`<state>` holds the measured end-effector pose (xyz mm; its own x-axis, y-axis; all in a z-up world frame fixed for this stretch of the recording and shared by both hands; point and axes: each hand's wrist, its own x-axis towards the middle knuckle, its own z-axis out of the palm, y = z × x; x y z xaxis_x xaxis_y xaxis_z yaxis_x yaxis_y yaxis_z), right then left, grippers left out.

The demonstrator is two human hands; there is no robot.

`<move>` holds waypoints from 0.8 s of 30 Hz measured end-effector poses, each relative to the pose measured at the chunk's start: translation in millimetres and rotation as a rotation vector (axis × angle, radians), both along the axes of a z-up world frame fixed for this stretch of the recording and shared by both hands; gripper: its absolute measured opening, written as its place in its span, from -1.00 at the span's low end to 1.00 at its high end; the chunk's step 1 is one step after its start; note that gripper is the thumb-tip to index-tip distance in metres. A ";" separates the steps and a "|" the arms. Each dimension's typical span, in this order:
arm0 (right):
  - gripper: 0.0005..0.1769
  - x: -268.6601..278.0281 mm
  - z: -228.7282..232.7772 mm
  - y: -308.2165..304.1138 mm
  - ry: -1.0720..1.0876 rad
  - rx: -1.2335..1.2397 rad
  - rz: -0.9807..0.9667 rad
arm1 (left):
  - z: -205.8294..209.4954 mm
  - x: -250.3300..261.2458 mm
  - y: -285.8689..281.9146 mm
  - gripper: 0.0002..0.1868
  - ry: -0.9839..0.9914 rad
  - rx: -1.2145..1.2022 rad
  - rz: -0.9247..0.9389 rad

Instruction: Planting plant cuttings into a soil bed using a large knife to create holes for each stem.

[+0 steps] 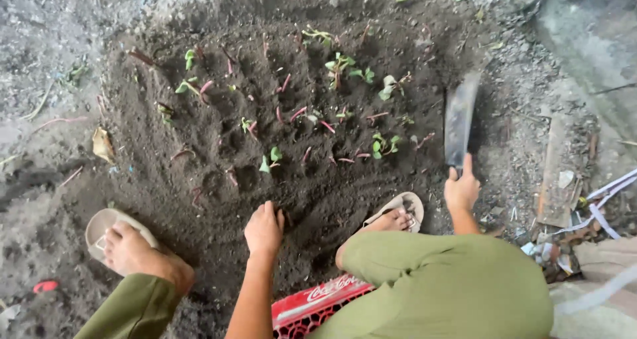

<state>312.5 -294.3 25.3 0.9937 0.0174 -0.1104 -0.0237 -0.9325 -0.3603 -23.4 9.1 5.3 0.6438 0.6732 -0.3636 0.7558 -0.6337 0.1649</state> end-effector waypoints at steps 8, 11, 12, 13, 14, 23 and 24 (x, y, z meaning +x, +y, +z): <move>-0.68 52.0 3.4 -98.9 -0.312 -0.066 0.201 | -25.8 -27.4 -3.4 -0.83 -0.206 -0.007 -0.175; -0.72 38.2 41.3 -83.6 -0.183 0.268 0.129 | -16.3 -17.6 -9.1 -0.74 -0.228 0.051 -0.259; -0.67 39.7 39.2 -82.9 -0.254 0.169 0.136 | -6.6 -12.2 -9.5 -0.74 -0.253 0.053 -0.269; -0.62 41.3 35.7 -80.6 -0.319 0.070 0.148 | 3.0 -9.4 -10.7 -0.74 -0.274 0.054 -0.273; -0.62 35.2 41.7 -70.9 -0.321 0.074 0.154 | 2.7 -4.0 -12.9 -0.74 -0.275 0.058 -0.267; -0.63 31.3 -35.0 -60.9 -0.066 -0.122 0.020 | 13.3 15.6 -25.0 -0.65 -0.374 -0.036 0.033; -0.67 32.7 -37.6 -59.3 -0.118 -0.141 0.012 | 3.2 15.7 -25.1 -0.76 -0.380 -0.007 0.066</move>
